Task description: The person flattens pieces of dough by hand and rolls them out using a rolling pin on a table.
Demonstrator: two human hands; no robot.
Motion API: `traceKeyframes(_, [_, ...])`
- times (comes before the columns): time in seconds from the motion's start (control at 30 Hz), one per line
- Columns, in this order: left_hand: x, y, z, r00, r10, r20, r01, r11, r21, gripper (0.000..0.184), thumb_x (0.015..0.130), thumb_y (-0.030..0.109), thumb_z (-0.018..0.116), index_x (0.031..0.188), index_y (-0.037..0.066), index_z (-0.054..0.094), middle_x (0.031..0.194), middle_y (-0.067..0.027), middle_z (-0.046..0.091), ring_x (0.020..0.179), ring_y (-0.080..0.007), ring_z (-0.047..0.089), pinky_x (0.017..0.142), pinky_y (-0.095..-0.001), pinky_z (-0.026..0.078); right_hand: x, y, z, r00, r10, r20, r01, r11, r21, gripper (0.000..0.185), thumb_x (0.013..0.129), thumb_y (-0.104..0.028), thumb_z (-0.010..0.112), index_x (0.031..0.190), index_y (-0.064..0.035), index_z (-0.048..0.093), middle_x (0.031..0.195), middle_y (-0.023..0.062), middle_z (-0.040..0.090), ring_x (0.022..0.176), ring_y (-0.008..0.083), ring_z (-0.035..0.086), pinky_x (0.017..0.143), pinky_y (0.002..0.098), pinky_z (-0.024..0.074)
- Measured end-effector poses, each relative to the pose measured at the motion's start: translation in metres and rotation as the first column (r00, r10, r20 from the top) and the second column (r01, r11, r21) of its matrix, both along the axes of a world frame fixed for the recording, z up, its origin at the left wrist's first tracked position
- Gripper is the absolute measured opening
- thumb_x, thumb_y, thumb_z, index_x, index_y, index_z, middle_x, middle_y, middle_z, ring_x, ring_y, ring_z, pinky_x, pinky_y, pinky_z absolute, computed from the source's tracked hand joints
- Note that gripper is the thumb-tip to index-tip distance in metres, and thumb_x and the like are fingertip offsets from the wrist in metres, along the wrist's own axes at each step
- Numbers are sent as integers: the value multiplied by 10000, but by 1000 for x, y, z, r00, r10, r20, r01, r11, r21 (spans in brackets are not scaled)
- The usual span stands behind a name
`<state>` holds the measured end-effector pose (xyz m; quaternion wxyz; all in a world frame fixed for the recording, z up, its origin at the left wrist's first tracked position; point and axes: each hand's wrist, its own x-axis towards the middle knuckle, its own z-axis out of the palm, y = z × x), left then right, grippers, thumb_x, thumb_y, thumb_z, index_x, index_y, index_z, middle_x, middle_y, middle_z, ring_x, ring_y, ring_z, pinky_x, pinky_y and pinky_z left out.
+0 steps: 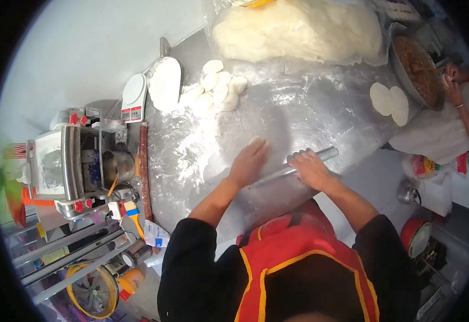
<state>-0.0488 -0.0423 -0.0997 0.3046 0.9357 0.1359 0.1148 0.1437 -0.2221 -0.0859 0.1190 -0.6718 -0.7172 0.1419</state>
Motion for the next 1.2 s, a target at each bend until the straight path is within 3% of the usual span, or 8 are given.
traceKeyframes(0.1, [11,-3,-2,991,104,-82,-100,994,48,484,872,95,613,1336,37,490,1370,-191,500,1308,-366,443,1064,-447,384,8,-2,-4,999,43,6,-43,999,-2,407,740,-212,737,1107,-92,606,984,70,591,1005,257,543,872,391,394])
traceKeyframes(0.13, [28,-6,-4,980,195,41,-198,977,76,514,903,176,595,1379,38,459,1424,-186,461,1347,-345,410,1102,-460,338,7,-2,-5,999,38,-5,-38,999,15,389,737,-206,735,1087,-93,608,979,70,590,1005,258,543,872,393,395])
traceKeyframes(0.23, [60,-13,-24,952,289,-96,-254,928,272,588,939,314,547,1434,35,401,1505,-186,374,1408,-347,327,1151,-516,238,9,-2,-8,999,29,-20,-28,999,47,333,729,-194,729,1024,-94,612,964,70,587,1001,260,548,869,399,401])
traceKeyframes(0.57, [78,18,-3,840,378,-390,-245,905,348,799,925,551,473,1540,105,225,1598,-137,207,1488,-327,126,1177,-573,68,11,-1,-19,997,11,-71,-1,991,137,107,782,-169,584,878,-127,604,865,62,576,868,247,570,787,401,433])
traceKeyframes(0.8, [77,16,-14,874,471,-118,-391,826,406,730,923,455,561,1480,42,333,1512,-183,352,1404,-393,288,1152,-518,203,10,-7,-30,997,61,-45,-52,982,181,138,820,-180,538,926,-121,605,893,71,586,897,262,574,816,402,433])
traceKeyframes(0.9, [46,13,-12,701,710,-65,-710,703,30,615,908,329,626,1387,-8,442,1339,-202,508,1244,-397,431,1056,-485,330,21,-20,-31,995,70,-67,-55,977,207,151,823,-176,551,950,-115,604,937,77,592,953,277,566,863,421,427])
traceKeyframes(0.93, [31,4,-12,677,734,60,-732,662,162,500,858,191,688,1297,11,531,1160,-184,582,1081,-377,497,951,-477,394,23,-23,-32,994,63,-90,-41,972,230,156,823,-174,559,958,-112,603,953,79,593,973,282,562,880,428,424])
traceKeyframes(1.2, [27,-64,23,757,577,-308,-613,790,-27,442,835,166,673,1244,41,557,1218,-184,563,1143,-385,510,1013,-457,383,29,-14,-8,995,26,-100,-8,984,178,300,727,-237,727,950,-101,580,953,65,572,975,282,548,895,432,413])
